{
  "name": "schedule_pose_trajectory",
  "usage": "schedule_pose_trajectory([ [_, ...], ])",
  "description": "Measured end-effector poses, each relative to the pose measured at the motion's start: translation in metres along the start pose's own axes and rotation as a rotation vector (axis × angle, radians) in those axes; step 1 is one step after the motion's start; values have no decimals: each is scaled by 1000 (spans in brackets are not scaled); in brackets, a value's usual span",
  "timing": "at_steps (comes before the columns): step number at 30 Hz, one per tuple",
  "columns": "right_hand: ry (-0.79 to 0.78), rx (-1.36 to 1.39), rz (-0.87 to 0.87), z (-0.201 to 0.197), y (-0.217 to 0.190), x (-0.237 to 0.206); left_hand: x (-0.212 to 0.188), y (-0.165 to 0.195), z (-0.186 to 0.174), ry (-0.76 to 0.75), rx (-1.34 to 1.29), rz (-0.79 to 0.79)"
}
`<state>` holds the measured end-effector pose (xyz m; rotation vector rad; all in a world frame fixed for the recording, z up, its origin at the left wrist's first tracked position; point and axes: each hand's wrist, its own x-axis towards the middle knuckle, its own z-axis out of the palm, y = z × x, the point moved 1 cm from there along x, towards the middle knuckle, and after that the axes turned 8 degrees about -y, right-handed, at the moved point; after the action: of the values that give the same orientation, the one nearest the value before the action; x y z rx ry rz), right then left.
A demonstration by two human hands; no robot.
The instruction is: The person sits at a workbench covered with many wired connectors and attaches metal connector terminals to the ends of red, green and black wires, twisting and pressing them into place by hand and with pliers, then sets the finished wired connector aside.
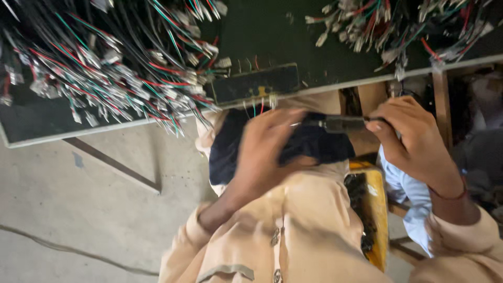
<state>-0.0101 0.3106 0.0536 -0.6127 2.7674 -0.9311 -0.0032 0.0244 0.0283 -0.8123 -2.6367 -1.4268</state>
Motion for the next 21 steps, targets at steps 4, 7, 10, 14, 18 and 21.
schedule_pose_trajectory([
  [4,-22,24,-9,4,-9,1,35,7,29,-302,68,67],
  [7,-7,77,-24,4,-13,-2,44,-2,37,-335,-111,20],
  [10,5,149,2,10,-13,-7,42,-5,30,-335,-250,79],
  [14,14,597,347,30,-15,-10,29,-10,11,-256,-426,92],
  [18,147,398,62,45,-31,2,9,-17,8,-289,-244,62],
  [21,124,-45,-198,43,-47,8,0,-9,5,-352,-116,125],
])
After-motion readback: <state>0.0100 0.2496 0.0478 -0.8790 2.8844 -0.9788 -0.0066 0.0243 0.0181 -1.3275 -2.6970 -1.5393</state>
